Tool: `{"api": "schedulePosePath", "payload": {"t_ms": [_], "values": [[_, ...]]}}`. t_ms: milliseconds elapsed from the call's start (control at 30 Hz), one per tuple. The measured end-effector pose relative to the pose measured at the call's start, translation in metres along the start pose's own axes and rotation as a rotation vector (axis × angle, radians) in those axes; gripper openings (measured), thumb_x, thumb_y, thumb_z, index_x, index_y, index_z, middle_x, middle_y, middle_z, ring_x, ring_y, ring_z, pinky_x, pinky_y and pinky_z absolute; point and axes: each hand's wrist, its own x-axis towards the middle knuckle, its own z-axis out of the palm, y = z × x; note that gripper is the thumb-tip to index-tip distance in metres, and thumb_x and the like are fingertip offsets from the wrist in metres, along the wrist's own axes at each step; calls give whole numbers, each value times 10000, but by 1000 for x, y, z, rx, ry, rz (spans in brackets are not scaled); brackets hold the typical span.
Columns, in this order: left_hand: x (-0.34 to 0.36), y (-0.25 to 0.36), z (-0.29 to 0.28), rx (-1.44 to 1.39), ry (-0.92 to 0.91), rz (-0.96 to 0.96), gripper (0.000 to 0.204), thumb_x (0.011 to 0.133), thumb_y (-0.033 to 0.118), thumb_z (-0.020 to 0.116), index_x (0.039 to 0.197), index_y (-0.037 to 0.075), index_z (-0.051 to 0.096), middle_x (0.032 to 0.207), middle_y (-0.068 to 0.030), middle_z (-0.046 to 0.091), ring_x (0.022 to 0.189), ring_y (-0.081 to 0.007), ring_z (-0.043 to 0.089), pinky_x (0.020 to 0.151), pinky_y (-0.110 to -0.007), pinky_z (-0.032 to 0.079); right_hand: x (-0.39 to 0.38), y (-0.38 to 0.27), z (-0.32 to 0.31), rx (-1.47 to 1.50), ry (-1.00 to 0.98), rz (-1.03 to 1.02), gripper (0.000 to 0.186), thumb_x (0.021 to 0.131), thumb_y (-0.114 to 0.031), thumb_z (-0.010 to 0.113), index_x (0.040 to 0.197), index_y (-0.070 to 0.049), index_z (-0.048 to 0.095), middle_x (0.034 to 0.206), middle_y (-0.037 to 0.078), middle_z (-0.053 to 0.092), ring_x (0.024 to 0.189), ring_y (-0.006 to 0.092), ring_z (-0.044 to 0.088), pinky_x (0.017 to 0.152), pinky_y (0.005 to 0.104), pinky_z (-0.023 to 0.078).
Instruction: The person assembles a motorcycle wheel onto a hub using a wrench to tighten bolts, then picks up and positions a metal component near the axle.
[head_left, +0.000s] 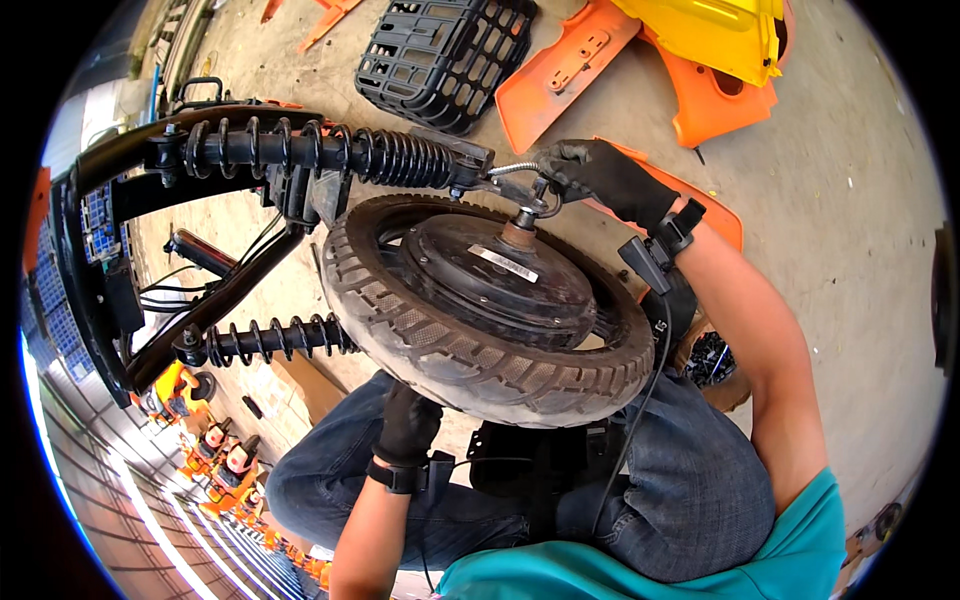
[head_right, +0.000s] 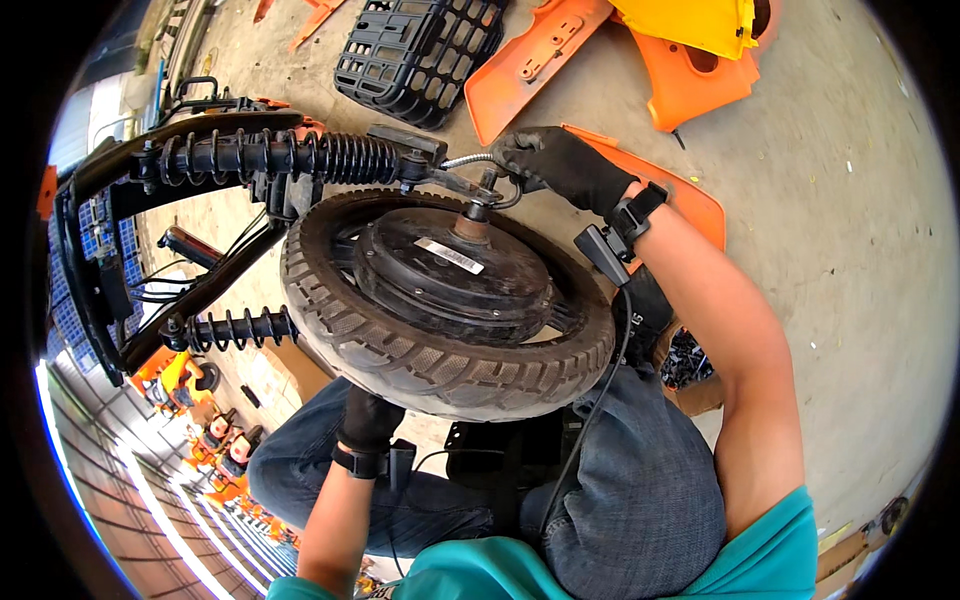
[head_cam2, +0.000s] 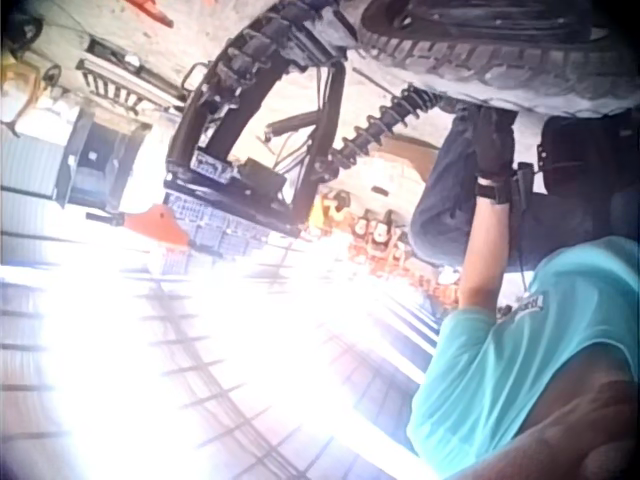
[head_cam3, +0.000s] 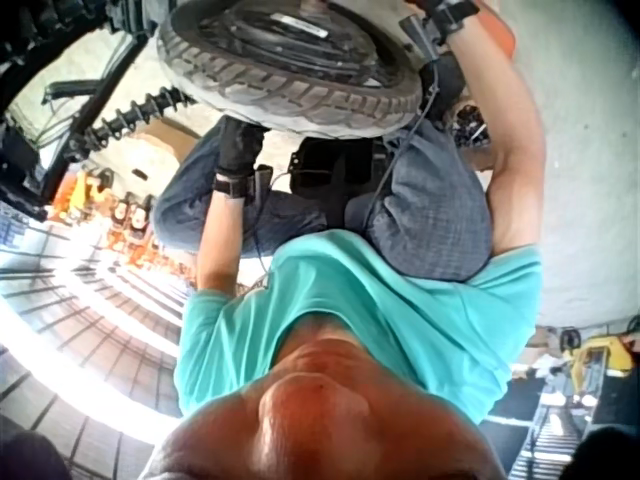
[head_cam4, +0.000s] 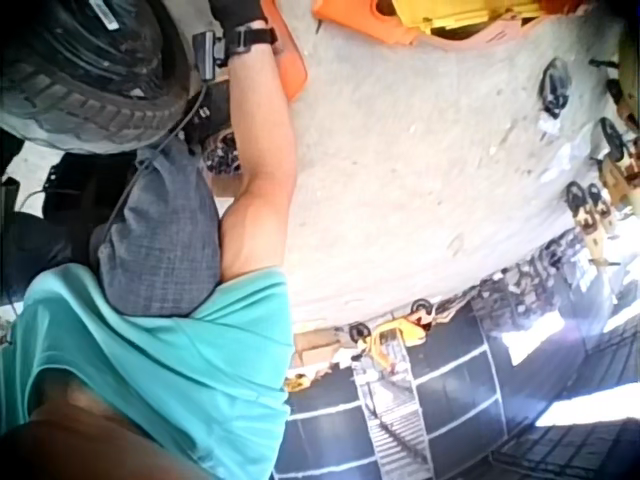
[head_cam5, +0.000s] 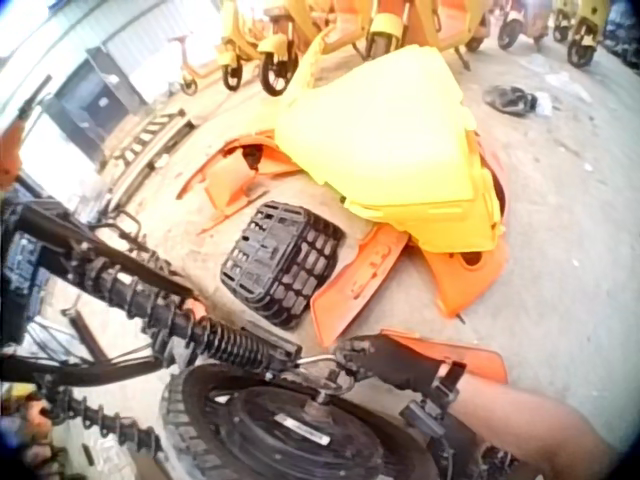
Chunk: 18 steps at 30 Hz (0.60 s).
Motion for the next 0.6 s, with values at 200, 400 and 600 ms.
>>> {"api": "schedulePosePath", "payload": {"t_ms": [200, 400, 600], "values": [[-5, 2, 5, 48, 56, 9, 315, 810, 9, 590, 1120, 15, 639, 1027, -192, 666, 937, -409, 621, 775, -459, 526, 5, -3, 8, 32, 5, 37, 257, 969, -241, 618, 1084, -22, 687, 861, -13, 651, 727, 63, 520, 676, 234, 448], [-10, -10, 12, 88, 44, -30, 381, 829, -22, 605, 1206, 26, 618, 1121, -202, 615, 1042, -393, 566, 886, -454, 480, 4, -7, 6, -16, 4, 19, 230, 963, -215, 631, 1057, -16, 697, 859, -8, 663, 727, 61, 536, 677, 235, 456], [-15, -16, 26, -173, 54, -224, 412, 814, -61, 597, 1215, 35, 612, 1103, -201, 601, 1011, -393, 565, 871, -449, 475, 5, -10, 5, 16, -48, 25, 215, 949, -199, 655, 1054, -15, 691, 858, -10, 653, 745, 59, 559, 693, 232, 469]]}}
